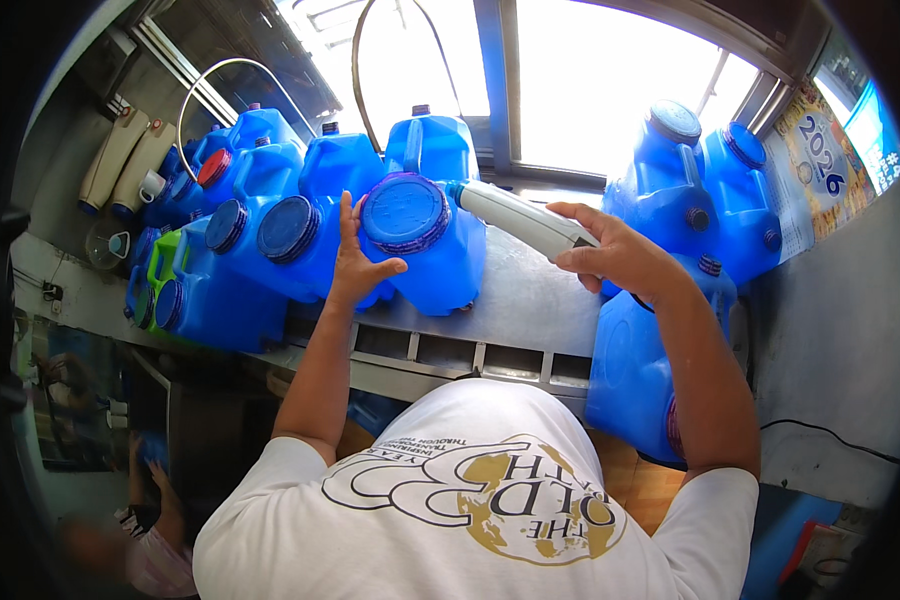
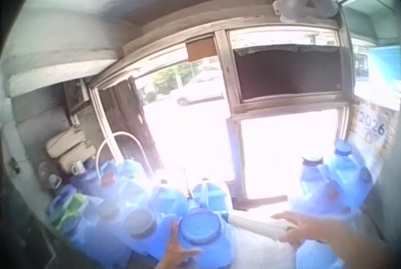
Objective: The person fills several blue plastic jugs with water from a tap, then seals each with a cap and applies a purple seal using a handheld applicator. The person moves the jugs on a metal counter and exits the vehicle at the end.
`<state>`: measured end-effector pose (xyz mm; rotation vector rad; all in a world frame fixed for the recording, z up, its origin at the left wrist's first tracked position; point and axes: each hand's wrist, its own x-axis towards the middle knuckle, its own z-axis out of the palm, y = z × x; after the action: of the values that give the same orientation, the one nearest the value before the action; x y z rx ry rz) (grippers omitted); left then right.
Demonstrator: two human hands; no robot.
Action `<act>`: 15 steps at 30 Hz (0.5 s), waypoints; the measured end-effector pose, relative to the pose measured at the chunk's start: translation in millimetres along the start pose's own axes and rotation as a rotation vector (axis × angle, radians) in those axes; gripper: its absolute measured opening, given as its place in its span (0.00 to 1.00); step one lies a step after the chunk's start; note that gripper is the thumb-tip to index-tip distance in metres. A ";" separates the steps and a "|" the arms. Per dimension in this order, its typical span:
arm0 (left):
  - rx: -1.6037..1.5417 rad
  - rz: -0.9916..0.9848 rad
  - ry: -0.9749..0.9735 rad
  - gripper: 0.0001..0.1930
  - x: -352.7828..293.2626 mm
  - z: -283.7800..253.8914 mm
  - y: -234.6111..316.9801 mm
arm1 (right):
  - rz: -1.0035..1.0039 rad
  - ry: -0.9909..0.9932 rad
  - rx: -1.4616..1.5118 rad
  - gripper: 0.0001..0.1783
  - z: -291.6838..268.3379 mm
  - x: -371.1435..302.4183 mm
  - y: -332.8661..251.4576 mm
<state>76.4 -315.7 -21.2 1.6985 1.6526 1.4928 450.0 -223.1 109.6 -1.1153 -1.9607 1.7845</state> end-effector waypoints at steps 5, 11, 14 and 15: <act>-0.089 -0.061 0.064 0.76 0.4 17.7 2.3 | -0.017 -0.013 -0.124 0.42 0.5 21.5 -35.7; 0.107 -0.075 0.103 0.76 -3.6 23.0 -9.9 | 0.027 -0.034 -0.316 0.41 7.8 43.5 -68.2; 0.166 -0.064 0.104 0.76 -3.5 23.4 -9.4 | -0.005 -0.033 -0.339 0.41 10.4 48.5 -73.5; 0.181 -0.065 0.099 0.76 -3.7 23.5 -8.8 | -0.016 -0.031 -0.344 0.40 10.9 49.6 -75.1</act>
<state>92.0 -307.0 -39.1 1.6667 1.9275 1.4576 382.9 -193.4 162.8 -1.1699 -2.3502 1.4993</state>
